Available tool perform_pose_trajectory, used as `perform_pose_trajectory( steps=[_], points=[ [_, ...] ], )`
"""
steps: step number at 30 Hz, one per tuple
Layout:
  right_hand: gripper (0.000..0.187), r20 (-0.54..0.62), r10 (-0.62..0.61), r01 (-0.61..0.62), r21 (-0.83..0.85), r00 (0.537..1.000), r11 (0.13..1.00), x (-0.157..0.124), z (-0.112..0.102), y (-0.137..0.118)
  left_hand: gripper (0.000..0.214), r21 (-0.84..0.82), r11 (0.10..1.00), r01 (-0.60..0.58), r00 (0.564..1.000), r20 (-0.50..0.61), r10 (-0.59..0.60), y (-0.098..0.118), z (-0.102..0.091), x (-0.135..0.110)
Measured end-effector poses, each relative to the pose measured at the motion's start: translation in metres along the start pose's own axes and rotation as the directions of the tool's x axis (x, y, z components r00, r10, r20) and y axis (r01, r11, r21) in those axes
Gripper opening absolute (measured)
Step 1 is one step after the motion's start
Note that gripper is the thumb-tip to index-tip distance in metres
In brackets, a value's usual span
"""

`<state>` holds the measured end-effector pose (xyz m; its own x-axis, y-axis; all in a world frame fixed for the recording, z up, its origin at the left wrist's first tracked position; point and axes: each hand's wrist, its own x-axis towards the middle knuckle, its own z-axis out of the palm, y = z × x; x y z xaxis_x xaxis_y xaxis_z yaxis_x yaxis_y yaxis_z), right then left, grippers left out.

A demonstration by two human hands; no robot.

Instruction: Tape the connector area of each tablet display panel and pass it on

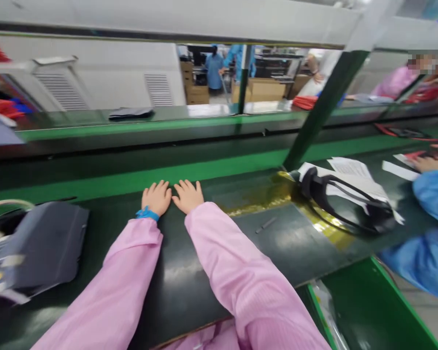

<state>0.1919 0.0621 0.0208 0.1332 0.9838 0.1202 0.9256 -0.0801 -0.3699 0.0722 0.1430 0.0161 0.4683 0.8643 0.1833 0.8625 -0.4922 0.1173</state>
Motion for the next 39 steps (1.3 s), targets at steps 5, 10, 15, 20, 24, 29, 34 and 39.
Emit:
perform_pose_trajectory(
  steps=[5, 10, 15, 20, 24, 29, 34, 39],
  points=[
    [0.055, -0.022, 0.005, -0.005, 0.003, 1.000, 1.000, 0.007, 0.000, 0.003, 0.058, -0.012, 1.000, 0.017, 1.000, 0.027, -0.017, 0.001, 0.000, 0.009],
    [0.051, -0.045, -0.008, 0.009, 0.022, 0.999, 1.000, 0.009, 0.004, 0.004, 0.057, -0.011, 0.999, 0.030, 0.999, 0.025, -0.030, -0.002, 0.003, 0.011],
    [0.051, -0.061, -0.028, 0.029, 0.019, 0.998, 0.999, 0.010, 0.005, 0.004, 0.057, -0.022, 0.999, 0.029, 1.000, 0.009, -0.029, -0.003, 0.002, 0.011],
    [0.049, -0.083, -0.091, 0.093, 0.009, 0.992, 0.996, 0.001, -0.002, 0.006, 0.058, -0.042, 0.999, 0.014, 1.000, -0.015, -0.015, -0.002, 0.000, 0.014],
    [0.043, -0.130, -0.330, 0.326, -0.053, 0.935, 0.944, -0.045, -0.023, 0.038, 0.056, -0.047, 0.998, -0.042, 0.998, -0.056, 0.040, -0.005, -0.001, 0.010],
    [0.050, -0.304, -0.349, 0.280, -0.248, 0.886, 0.928, -0.175, -0.049, 0.131, 0.054, -0.113, 0.936, -0.334, 0.943, -0.057, 0.329, 0.004, 0.002, -0.014],
    [0.059, -0.421, -0.008, -0.161, -0.364, 0.907, 0.918, -0.289, -0.071, 0.197, 0.050, -0.260, 0.692, -0.673, 0.723, -0.036, 0.690, 0.058, 0.014, -0.052],
    [0.055, -0.308, -0.068, -0.070, -0.415, 0.949, 0.907, -0.287, -0.072, 0.193, 0.049, -0.311, 0.452, -0.836, 0.485, -0.034, 0.874, 0.112, 0.024, -0.083]
  ],
)
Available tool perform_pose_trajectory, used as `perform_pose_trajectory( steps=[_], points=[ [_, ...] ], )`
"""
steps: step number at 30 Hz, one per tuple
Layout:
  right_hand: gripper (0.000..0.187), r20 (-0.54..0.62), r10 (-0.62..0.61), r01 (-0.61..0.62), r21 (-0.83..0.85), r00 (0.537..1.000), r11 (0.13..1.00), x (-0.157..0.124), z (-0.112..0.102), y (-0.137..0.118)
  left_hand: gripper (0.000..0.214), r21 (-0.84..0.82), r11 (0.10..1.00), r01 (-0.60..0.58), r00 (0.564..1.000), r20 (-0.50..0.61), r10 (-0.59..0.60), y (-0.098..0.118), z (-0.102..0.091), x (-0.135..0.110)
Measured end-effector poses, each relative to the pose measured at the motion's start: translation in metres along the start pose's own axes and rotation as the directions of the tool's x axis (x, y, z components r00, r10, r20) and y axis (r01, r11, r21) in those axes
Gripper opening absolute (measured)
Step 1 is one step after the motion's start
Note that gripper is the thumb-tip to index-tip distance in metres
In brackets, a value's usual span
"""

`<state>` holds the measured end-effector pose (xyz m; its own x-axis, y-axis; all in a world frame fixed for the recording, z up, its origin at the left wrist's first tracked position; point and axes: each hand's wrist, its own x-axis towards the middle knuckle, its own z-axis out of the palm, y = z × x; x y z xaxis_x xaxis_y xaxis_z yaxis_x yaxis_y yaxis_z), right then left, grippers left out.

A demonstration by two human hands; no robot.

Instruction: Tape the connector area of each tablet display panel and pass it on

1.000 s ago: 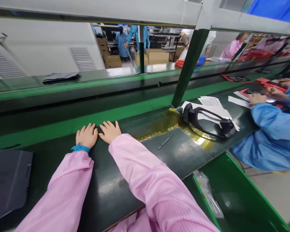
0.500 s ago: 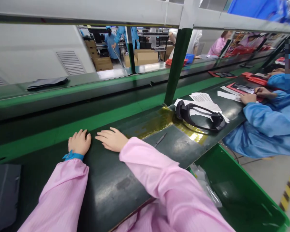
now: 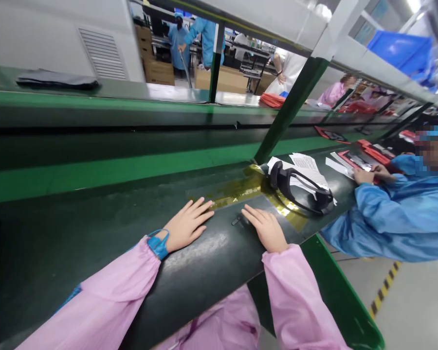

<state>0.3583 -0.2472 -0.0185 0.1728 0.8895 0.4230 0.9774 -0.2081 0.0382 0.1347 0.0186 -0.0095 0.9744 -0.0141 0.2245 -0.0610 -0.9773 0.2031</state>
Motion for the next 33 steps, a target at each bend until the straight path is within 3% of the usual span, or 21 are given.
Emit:
perform_pose_trajectory(
  steps=[3, 7, 12, 16, 20, 25, 33],
  points=[
    [0.048, -0.048, -0.063, 0.067, 0.098, 0.997, 0.993, 0.025, 0.012, -0.012, 0.048, 0.001, 1.000, -0.003, 1.000, 0.014, 0.003, 0.005, 0.009, 0.002],
    [0.043, -0.111, -0.087, 0.099, 0.115, 0.990, 0.988, 0.046, 0.025, -0.010, 0.047, 0.007, 1.000, -0.006, 1.000, -0.002, 0.006, -0.005, 0.012, -0.003],
    [0.036, -0.234, 0.050, -0.023, 0.114, 0.971, 0.993, 0.059, 0.030, 0.011, 0.046, -0.028, 0.999, -0.027, 0.998, -0.056, 0.026, -0.013, 0.015, -0.003],
    [0.038, -0.289, 0.191, -0.147, 0.167, 0.938, 0.975, 0.079, 0.038, 0.028, 0.047, -0.028, 0.999, -0.022, 0.999, -0.031, 0.021, -0.010, 0.012, -0.001],
    [0.041, -0.262, 0.262, -0.213, 0.201, 0.929, 0.956, 0.095, 0.048, 0.035, 0.046, -0.017, 1.000, -0.008, 1.000, 0.009, 0.008, -0.004, 0.005, -0.002],
    [0.060, -0.150, 0.254, -0.232, 0.147, 0.956, 0.962, 0.095, 0.054, 0.035, 0.046, -0.014, 1.000, 0.000, 1.000, 0.002, 0.000, 0.000, 0.004, -0.003],
    [0.057, -0.074, 0.271, -0.266, 0.074, 0.960, 0.961, 0.078, 0.044, 0.053, 0.047, -0.023, 0.999, 0.039, 0.998, -0.053, -0.040, 0.000, 0.008, -0.004]
  ],
)
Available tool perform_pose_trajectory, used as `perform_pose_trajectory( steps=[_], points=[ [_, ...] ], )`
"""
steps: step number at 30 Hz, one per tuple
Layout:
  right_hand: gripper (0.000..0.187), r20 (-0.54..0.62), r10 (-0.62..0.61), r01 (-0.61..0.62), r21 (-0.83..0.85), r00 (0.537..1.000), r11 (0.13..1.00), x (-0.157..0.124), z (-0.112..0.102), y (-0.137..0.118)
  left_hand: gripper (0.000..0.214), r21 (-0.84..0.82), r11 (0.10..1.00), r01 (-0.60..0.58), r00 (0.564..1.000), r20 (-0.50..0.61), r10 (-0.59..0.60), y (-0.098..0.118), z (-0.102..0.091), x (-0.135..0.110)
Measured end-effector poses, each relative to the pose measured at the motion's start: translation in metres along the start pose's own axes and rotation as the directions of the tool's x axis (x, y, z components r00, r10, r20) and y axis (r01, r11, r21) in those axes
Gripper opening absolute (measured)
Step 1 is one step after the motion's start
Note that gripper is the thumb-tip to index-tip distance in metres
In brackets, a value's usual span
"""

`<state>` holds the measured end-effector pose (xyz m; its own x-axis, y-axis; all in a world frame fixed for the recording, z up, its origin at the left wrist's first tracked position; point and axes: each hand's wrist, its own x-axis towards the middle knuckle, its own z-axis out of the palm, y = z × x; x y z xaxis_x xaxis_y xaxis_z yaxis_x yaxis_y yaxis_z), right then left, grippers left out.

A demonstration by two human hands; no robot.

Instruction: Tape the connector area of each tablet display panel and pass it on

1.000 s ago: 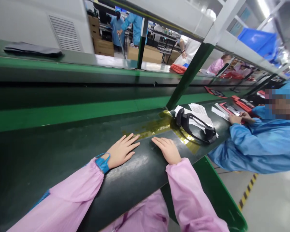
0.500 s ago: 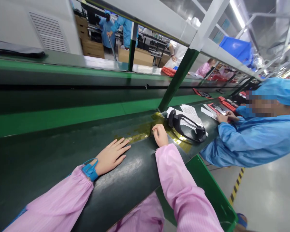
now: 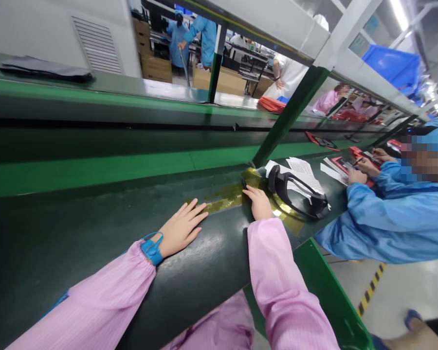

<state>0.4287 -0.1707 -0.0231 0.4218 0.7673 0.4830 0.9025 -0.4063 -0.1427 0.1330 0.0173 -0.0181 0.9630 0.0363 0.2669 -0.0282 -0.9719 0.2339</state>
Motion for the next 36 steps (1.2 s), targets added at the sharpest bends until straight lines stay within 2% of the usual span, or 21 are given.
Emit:
perform_pose_trajectory(
  steps=[7, 10, 13, 16, 19, 22, 26, 28, 33, 36],
  points=[
    [0.027, 0.011, 0.025, -0.026, 0.126, 1.000, 0.992, 0.007, -0.014, -0.003, 0.045, -0.012, 0.999, 0.050, 0.999, 0.020, -0.049, 0.000, 0.002, -0.001],
    [0.024, -0.047, 0.119, -0.105, 0.228, 0.992, 0.968, 0.016, -0.019, -0.019, 0.046, -0.005, 1.000, 0.030, 0.999, 0.015, -0.030, -0.001, 0.000, 0.000],
    [0.022, -0.121, 0.240, -0.187, 0.340, 0.963, 0.922, 0.022, -0.023, -0.047, 0.047, 0.041, 0.999, 0.004, 1.000, -0.010, -0.003, -0.005, 0.001, -0.001],
    [0.017, -0.136, 0.318, -0.224, 0.462, 0.938, 0.858, 0.034, -0.014, -0.072, 0.050, 0.076, 0.997, -0.034, 0.995, -0.088, 0.040, -0.020, 0.011, 0.004],
    [0.012, -0.132, 0.368, -0.226, 0.590, 0.920, 0.775, 0.053, 0.005, -0.089, 0.055, 0.079, 0.995, -0.062, 0.986, -0.152, 0.074, -0.035, 0.024, 0.013],
    [0.018, -0.112, 0.398, -0.215, 0.694, 0.911, 0.687, 0.067, 0.019, -0.106, 0.058, 0.075, 0.995, -0.070, 0.985, -0.151, 0.080, -0.039, 0.028, 0.017],
    [0.046, -0.003, 0.416, -0.194, 0.882, 0.909, 0.429, 0.075, 0.020, -0.129, 0.057, 0.091, 0.994, -0.058, 0.988, -0.134, 0.070, -0.036, 0.024, 0.015],
    [0.053, 0.034, 0.412, -0.189, 0.920, 0.911, 0.342, 0.075, 0.015, -0.136, 0.056, 0.104, 0.993, -0.051, 0.989, -0.136, 0.065, -0.036, 0.023, 0.014],
    [0.061, 0.029, 0.472, -0.198, 0.929, 0.881, 0.312, 0.071, 0.002, -0.138, 0.058, 0.127, 0.989, -0.079, 0.985, -0.144, 0.097, -0.038, 0.024, 0.011],
    [0.061, 0.125, 0.490, -0.272, 0.932, 0.863, 0.241, 0.073, -0.003, -0.130, 0.059, 0.143, 0.984, -0.102, 0.978, -0.165, 0.126, -0.040, 0.025, 0.012]
  ],
)
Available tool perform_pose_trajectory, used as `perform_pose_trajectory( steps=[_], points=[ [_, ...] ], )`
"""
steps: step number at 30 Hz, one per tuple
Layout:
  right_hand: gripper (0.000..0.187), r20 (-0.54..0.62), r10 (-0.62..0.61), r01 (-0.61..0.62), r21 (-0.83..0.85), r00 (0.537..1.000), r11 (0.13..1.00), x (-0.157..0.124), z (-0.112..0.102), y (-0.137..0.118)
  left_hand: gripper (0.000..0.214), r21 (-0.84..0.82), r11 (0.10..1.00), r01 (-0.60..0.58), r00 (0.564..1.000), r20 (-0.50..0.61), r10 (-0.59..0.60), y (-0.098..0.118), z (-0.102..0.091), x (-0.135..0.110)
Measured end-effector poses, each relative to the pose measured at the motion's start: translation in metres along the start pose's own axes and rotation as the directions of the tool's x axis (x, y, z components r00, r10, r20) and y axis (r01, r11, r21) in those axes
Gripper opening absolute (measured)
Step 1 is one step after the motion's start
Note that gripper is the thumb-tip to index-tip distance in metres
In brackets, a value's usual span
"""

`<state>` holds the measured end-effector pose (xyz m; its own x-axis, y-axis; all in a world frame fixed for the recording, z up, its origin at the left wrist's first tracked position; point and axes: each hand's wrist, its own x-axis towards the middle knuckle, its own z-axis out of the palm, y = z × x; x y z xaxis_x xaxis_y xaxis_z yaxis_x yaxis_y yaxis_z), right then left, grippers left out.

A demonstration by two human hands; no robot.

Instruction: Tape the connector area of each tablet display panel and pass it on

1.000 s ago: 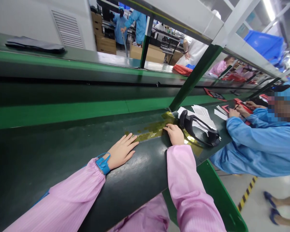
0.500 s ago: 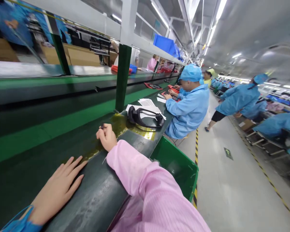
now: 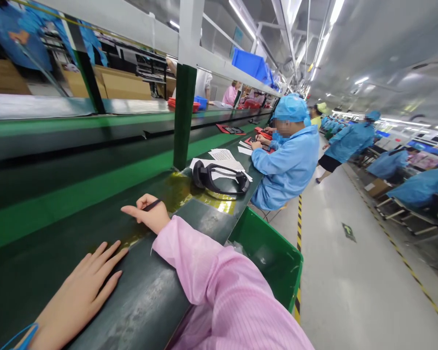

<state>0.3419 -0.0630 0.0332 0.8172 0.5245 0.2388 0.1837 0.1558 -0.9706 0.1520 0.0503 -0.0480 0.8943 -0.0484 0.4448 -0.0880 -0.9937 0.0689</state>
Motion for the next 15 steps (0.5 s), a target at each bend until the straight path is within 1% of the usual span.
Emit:
perform_pose_trajectory(
  steps=[3, 5, 7, 10, 12, 15],
  points=[
    [0.061, 0.046, 0.132, -0.133, 0.009, 0.990, 0.991, 0.003, -0.005, -0.002, 0.056, -0.004, 1.000, 0.012, 1.000, 0.007, -0.012, 0.002, -0.004, 0.001],
    [0.060, 0.060, 0.159, -0.159, -0.002, 0.985, 0.987, -0.002, -0.007, -0.002, 0.053, -0.026, 0.999, 0.034, 0.997, 0.065, -0.032, 0.009, -0.013, 0.001],
    [0.056, 0.091, 0.185, -0.185, -0.009, 0.979, 0.983, -0.010, -0.007, 0.000, 0.050, -0.055, 0.997, 0.058, 0.988, 0.146, -0.049, 0.020, -0.025, -0.001],
    [0.055, 0.172, 0.246, -0.243, -0.035, 0.954, 0.969, -0.018, -0.008, 0.007, 0.046, -0.092, 0.989, 0.114, 0.971, 0.220, -0.092, 0.033, -0.037, 0.000],
    [0.056, 0.232, 0.290, -0.283, -0.063, 0.929, 0.957, -0.020, -0.010, 0.012, 0.046, -0.124, 0.981, 0.148, 0.961, 0.251, -0.114, 0.037, -0.041, 0.000],
    [0.058, 0.280, 0.316, -0.297, -0.109, 0.907, 0.949, -0.023, -0.013, 0.014, 0.045, -0.163, 0.971, 0.174, 0.959, 0.253, -0.129, 0.042, -0.043, -0.002]
  ],
)
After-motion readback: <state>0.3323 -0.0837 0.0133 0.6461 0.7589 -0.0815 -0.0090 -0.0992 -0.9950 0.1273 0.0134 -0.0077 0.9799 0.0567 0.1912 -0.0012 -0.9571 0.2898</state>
